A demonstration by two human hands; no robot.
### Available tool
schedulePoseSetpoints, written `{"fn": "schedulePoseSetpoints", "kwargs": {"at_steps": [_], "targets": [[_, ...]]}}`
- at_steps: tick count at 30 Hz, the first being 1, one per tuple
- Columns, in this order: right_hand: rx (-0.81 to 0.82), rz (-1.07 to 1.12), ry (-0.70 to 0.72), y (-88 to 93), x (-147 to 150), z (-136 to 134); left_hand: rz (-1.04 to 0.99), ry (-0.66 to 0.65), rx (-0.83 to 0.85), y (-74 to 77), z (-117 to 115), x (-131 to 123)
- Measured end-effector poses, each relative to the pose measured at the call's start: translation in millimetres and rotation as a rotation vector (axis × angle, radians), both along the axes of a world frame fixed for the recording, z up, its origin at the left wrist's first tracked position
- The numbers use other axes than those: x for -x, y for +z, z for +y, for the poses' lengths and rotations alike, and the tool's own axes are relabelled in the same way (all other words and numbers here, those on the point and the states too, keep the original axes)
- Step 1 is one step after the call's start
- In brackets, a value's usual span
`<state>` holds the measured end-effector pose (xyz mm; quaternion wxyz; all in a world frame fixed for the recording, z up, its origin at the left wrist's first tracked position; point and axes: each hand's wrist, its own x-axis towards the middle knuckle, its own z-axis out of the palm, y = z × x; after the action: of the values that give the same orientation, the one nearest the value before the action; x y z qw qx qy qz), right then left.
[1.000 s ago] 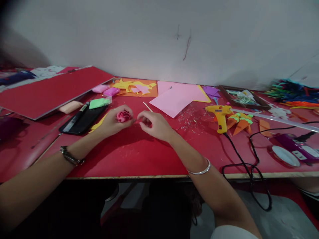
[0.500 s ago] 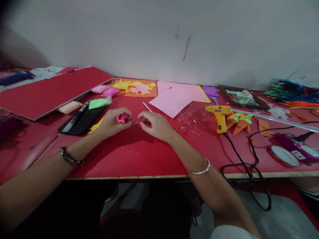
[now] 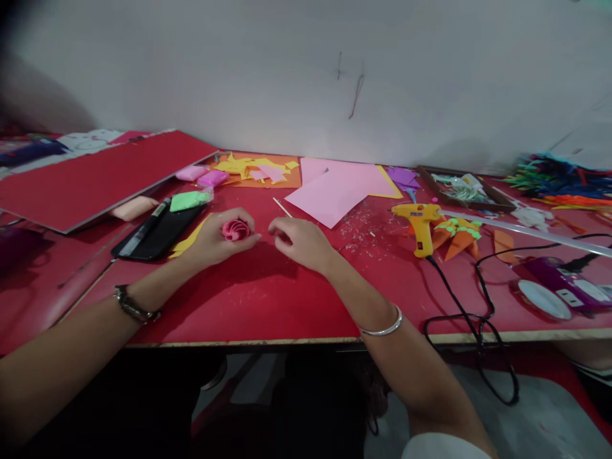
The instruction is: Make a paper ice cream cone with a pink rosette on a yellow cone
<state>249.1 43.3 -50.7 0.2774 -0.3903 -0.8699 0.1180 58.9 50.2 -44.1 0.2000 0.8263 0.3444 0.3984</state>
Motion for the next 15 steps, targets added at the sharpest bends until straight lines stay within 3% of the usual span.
{"fn": "schedulePoseSetpoints", "kwargs": {"at_steps": [7,10,15], "targets": [[-0.04,-0.025,-0.208,-4.0,-6,6,0.22,-0.172,0.067,-10.1,6,-2],[-0.03,-0.069,-0.244,-8.6,-9,9,0.275,-0.168,0.054,-13.3,7,-3],[0.06,-0.029,-0.14,-20.6,-14,20,0.412,-0.038,0.1,-16.1,8,-4]]}}
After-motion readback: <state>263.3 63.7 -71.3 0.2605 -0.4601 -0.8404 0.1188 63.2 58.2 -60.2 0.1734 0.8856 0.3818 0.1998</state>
